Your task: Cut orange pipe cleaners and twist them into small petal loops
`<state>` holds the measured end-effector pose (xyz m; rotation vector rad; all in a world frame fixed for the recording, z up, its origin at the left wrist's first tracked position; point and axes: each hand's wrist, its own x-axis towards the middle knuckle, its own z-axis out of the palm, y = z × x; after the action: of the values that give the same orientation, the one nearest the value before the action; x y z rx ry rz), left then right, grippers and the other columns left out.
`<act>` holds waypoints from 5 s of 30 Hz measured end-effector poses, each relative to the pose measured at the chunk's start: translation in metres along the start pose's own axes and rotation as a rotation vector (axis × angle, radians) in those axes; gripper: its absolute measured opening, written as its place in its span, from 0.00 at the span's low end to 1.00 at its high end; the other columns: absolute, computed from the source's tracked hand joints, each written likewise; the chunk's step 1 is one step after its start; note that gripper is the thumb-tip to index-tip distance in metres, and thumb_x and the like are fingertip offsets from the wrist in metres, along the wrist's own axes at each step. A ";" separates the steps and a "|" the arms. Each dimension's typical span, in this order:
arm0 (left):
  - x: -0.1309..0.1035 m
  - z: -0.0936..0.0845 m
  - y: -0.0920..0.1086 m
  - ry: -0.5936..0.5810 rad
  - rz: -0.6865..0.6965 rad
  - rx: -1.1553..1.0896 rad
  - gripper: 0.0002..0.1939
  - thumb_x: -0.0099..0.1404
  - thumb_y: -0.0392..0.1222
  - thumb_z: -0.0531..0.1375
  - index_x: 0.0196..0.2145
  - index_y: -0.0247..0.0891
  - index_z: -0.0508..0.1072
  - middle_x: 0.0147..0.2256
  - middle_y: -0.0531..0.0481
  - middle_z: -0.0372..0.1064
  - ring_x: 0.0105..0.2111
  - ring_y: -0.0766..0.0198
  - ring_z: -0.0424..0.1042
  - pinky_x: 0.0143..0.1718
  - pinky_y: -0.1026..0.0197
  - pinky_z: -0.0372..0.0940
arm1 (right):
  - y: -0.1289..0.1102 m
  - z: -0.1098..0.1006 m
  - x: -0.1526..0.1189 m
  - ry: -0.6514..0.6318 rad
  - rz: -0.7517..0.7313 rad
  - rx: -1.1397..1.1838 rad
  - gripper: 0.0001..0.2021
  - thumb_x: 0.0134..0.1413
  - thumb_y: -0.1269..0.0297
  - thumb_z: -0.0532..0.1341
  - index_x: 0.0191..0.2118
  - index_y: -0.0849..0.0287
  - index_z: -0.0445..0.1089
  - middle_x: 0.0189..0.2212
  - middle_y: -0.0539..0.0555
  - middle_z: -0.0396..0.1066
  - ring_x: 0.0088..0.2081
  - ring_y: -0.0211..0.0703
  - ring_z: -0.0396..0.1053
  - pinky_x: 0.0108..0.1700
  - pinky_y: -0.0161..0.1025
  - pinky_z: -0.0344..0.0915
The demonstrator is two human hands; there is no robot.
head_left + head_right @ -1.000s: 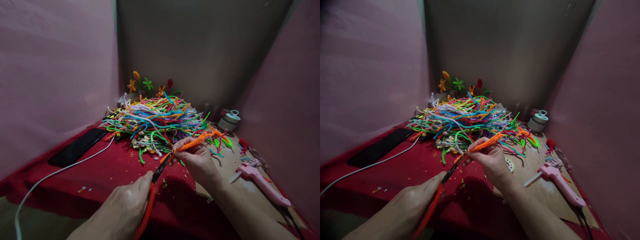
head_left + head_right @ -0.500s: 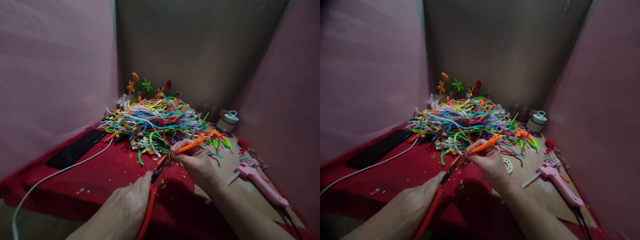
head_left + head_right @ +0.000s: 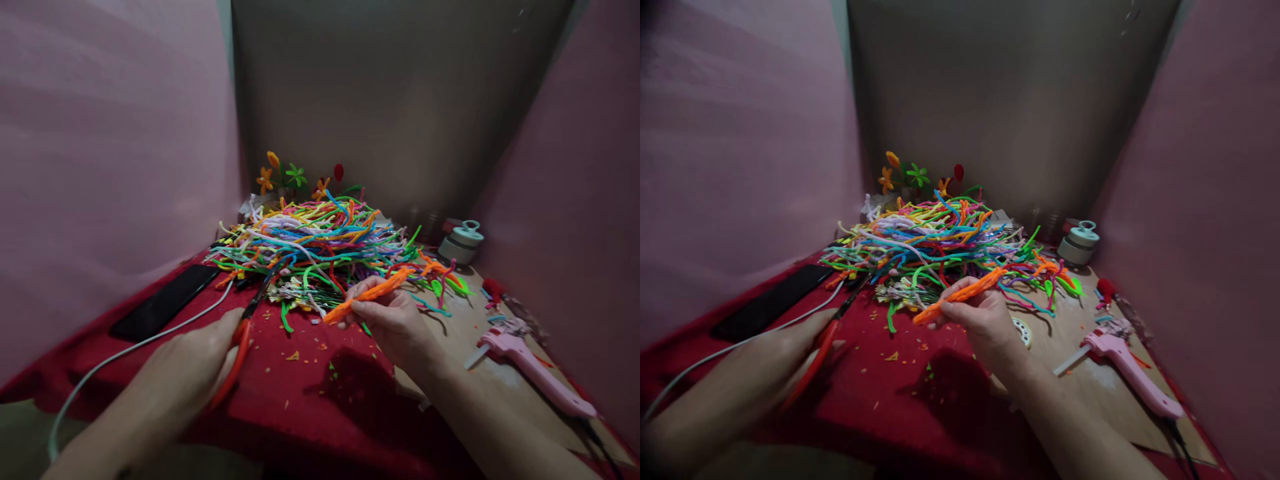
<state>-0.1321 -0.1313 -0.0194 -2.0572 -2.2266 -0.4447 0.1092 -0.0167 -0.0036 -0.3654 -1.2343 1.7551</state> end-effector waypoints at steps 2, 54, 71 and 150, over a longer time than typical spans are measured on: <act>0.012 -0.017 -0.011 -0.183 -0.088 0.241 0.20 0.63 0.47 0.44 0.41 0.34 0.69 0.27 0.40 0.72 0.29 0.47 0.74 0.29 0.50 0.66 | -0.002 0.000 0.001 0.003 0.033 0.040 0.04 0.41 0.72 0.64 0.27 0.61 0.68 0.24 0.50 0.71 0.24 0.36 0.69 0.29 0.35 0.68; 0.111 0.017 0.099 -0.318 -0.307 -1.856 0.14 0.56 0.48 0.58 0.22 0.33 0.67 0.13 0.58 0.52 0.12 0.74 0.50 0.13 0.68 0.47 | 0.018 -0.008 0.003 -0.160 0.318 -0.088 0.09 0.51 0.63 0.56 0.33 0.64 0.69 0.12 0.45 0.62 0.12 0.30 0.57 0.15 0.29 0.56; 0.104 0.013 0.099 -0.135 -0.267 -1.753 0.08 0.50 0.39 0.64 0.26 0.32 0.70 0.17 0.58 0.58 0.15 0.77 0.56 0.17 0.73 0.54 | 0.015 -0.007 0.004 -0.066 0.231 -0.190 0.11 0.51 0.60 0.57 0.38 0.62 0.65 0.27 0.52 0.70 0.22 0.35 0.66 0.28 0.36 0.63; 0.105 0.023 0.100 -0.287 -0.134 -1.508 0.12 0.51 0.44 0.64 0.21 0.33 0.67 0.14 0.58 0.57 0.12 0.77 0.52 0.13 0.70 0.45 | 0.015 -0.012 0.008 0.174 0.231 -0.275 0.05 0.38 0.68 0.63 0.19 0.63 0.69 0.14 0.47 0.62 0.18 0.31 0.55 0.23 0.34 0.50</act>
<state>-0.0406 -0.0188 0.0009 -2.4325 -2.3568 -2.5907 0.1057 -0.0046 -0.0197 -0.8326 -1.3498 1.7031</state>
